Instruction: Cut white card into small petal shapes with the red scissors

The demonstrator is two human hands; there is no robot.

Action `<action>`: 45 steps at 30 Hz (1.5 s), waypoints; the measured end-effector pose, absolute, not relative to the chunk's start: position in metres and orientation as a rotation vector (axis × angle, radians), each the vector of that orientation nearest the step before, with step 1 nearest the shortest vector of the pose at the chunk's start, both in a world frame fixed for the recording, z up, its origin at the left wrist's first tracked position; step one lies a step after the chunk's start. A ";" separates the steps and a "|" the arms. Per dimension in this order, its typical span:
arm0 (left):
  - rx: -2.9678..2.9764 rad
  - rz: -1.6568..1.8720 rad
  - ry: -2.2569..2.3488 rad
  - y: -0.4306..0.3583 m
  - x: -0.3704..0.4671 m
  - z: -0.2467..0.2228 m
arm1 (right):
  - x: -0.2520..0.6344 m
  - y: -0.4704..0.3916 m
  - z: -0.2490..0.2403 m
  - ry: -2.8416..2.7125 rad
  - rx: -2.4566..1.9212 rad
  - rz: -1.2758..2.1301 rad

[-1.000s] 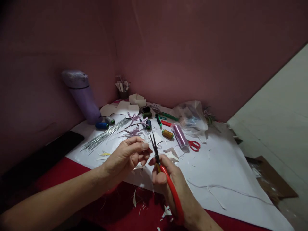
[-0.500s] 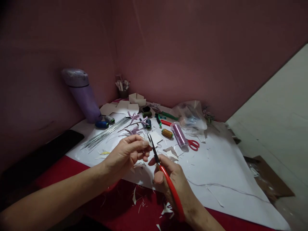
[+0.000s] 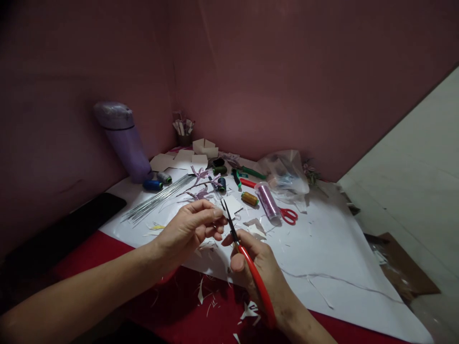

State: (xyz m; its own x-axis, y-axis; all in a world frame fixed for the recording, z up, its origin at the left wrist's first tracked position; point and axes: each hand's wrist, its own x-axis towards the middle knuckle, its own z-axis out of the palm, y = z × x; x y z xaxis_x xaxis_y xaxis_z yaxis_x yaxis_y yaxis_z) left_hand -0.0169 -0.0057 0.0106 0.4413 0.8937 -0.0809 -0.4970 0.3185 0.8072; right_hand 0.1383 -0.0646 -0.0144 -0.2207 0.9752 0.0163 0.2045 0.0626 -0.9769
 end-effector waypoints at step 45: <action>0.764 1.006 0.588 -0.005 -0.016 0.008 | 0.145 -0.061 -0.027 -1.592 -1.238 1.109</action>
